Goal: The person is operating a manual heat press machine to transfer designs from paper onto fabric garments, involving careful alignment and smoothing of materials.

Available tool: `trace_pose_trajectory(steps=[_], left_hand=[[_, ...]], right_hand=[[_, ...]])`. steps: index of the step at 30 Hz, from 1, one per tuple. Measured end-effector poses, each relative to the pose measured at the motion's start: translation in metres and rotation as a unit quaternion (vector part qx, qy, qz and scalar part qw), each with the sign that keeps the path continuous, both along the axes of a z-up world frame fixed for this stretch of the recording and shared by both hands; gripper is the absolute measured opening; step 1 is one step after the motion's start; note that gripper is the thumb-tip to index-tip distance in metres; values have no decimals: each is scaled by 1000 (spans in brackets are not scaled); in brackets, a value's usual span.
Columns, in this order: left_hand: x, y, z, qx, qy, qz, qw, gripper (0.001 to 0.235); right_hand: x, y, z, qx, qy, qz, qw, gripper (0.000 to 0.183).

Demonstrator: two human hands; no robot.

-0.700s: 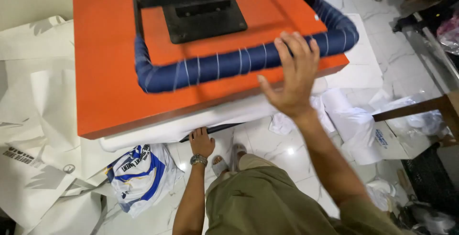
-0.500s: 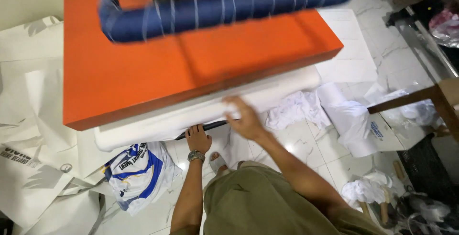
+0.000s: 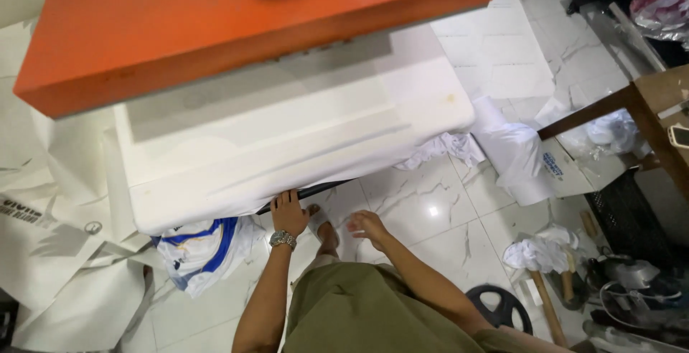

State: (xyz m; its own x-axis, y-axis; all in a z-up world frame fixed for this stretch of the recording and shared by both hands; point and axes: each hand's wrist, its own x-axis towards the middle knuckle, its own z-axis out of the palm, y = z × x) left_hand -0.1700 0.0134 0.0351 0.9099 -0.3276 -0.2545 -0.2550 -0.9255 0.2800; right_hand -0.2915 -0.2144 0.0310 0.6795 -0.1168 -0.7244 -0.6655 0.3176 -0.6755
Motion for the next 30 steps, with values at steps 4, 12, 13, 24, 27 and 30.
trace_pose_trajectory(steps=[4, 12, 13, 24, 27, 30], left_hand=[[-55, 11, 5, 13, 12, -11, 1000, 69], [-168, 35, 16, -121, 51, -55, 990, 75], [-177, 38, 10, -121, 52, -52, 990, 75], [-118, 178, 88, -265, -250, 265, 893, 19], [-76, 253, 53, -186, -281, 362, 869, 51], [-69, 310, 74, -191, -139, 467, 852, 78]], right_hand=[[-16, 21, -9, 93, -10, -89, 992, 37], [-74, 56, -21, 147, -21, -184, 972, 46], [-88, 56, -21, 147, -19, -181, 972, 46], [-191, 71, 10, 143, 66, -269, 950, 33], [-205, 72, -7, 115, 89, -281, 949, 31], [-212, 72, -51, 78, 88, -302, 946, 33]])
